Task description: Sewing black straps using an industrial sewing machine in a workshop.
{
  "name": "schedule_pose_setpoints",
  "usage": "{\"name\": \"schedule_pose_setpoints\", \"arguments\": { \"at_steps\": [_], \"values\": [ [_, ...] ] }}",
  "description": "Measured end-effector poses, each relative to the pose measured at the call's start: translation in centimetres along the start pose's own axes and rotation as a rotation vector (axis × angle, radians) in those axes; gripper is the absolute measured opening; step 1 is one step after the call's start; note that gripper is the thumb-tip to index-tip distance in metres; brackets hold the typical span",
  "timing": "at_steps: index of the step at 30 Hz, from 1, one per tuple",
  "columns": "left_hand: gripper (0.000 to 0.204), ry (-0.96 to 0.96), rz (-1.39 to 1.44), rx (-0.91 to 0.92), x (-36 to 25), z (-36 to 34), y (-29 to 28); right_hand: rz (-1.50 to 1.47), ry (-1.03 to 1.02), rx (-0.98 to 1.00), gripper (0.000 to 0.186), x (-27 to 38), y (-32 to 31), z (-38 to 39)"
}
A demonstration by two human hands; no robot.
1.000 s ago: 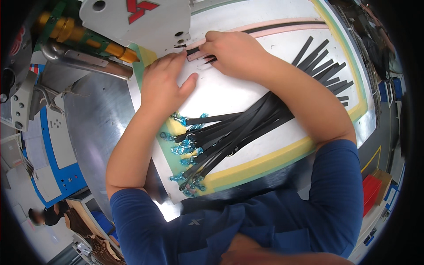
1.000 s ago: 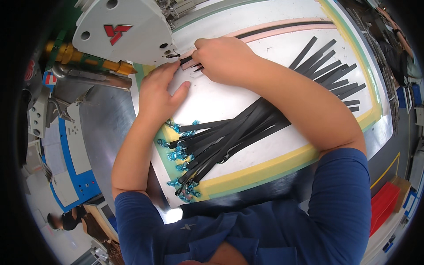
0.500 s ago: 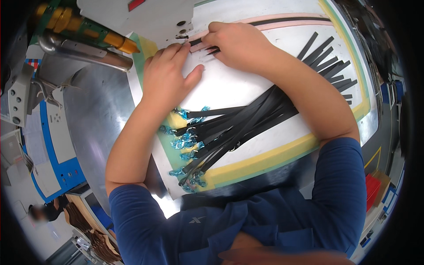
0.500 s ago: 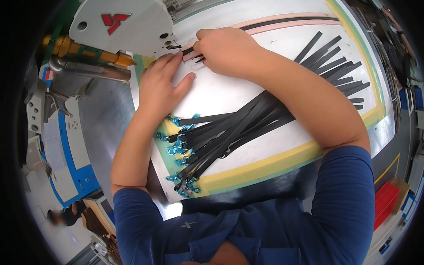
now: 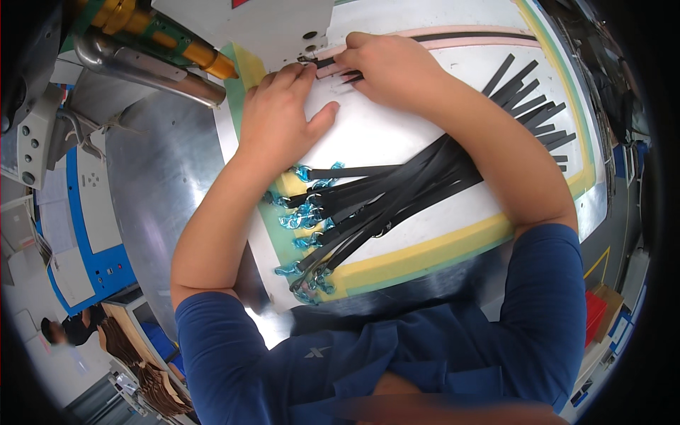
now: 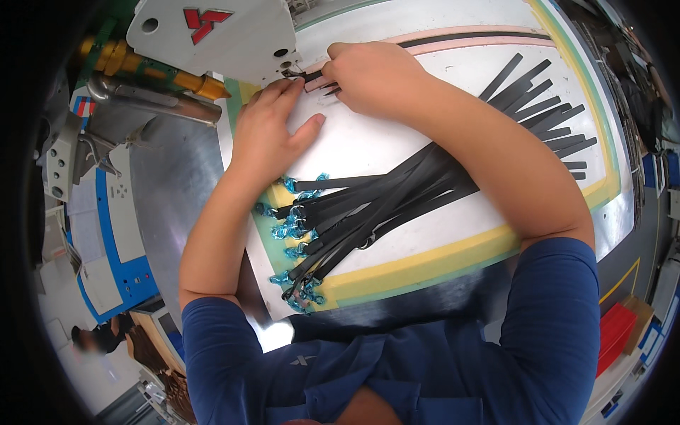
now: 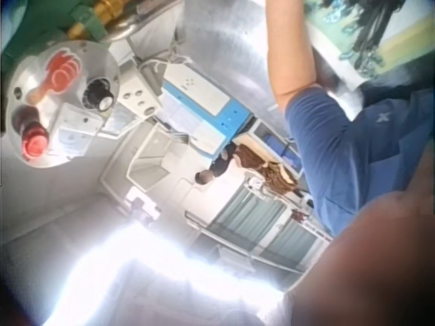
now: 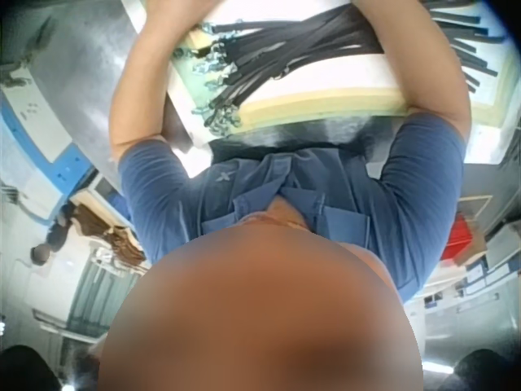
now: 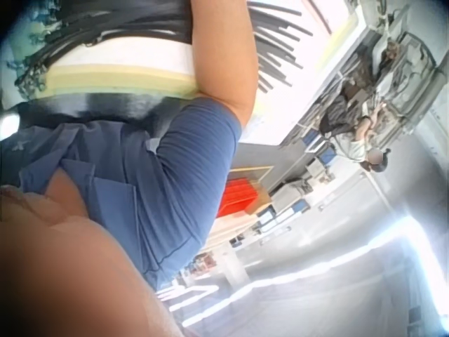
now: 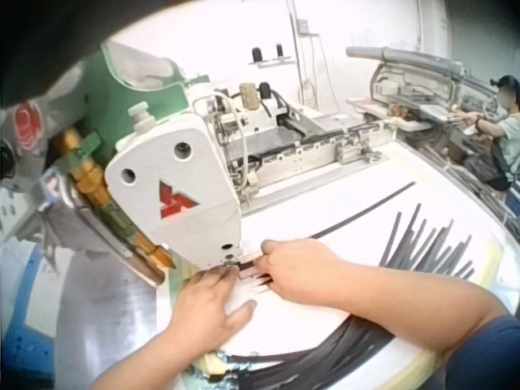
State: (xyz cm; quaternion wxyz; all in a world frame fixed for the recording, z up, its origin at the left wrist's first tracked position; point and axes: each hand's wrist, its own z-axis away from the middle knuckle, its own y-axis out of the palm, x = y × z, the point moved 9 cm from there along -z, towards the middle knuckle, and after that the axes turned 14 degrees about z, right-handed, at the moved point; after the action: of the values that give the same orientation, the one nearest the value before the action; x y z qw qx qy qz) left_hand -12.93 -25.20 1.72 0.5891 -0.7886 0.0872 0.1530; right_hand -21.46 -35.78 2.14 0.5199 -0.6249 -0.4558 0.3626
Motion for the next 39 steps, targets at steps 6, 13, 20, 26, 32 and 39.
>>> {"name": "schedule_pose_setpoints", "arguments": {
  "at_steps": [6,13,20,26,32,39],
  "values": [
    [0.064,-0.016,0.010,0.018,-0.1,-0.2,0.1,0.004,0.002,0.009,0.019,-0.1,-0.1,0.1],
    [0.065,-0.007,0.017,-0.006,0.1,-0.2,0.1,0.033,-0.024,-0.024,0.021,0.2,-0.1,0.2],
    [0.065,-0.025,0.009,-0.003,-0.2,-0.2,-0.1,0.028,-0.022,-0.011,0.025,0.3,-0.5,0.3],
    [0.066,-0.015,-0.005,-0.020,-0.2,0.1,-0.1,0.028,-0.001,0.011,0.026,0.4,-0.6,0.3],
    [0.066,-0.013,-0.022,-0.026,-0.4,0.0,-0.2,0.057,0.000,0.038,0.025,0.5,-0.4,0.2],
    [0.063,0.036,-0.160,-0.062,-1.2,-0.1,0.1,0.048,-0.023,0.024,0.021,0.6,-0.2,0.2]
  ]
}}
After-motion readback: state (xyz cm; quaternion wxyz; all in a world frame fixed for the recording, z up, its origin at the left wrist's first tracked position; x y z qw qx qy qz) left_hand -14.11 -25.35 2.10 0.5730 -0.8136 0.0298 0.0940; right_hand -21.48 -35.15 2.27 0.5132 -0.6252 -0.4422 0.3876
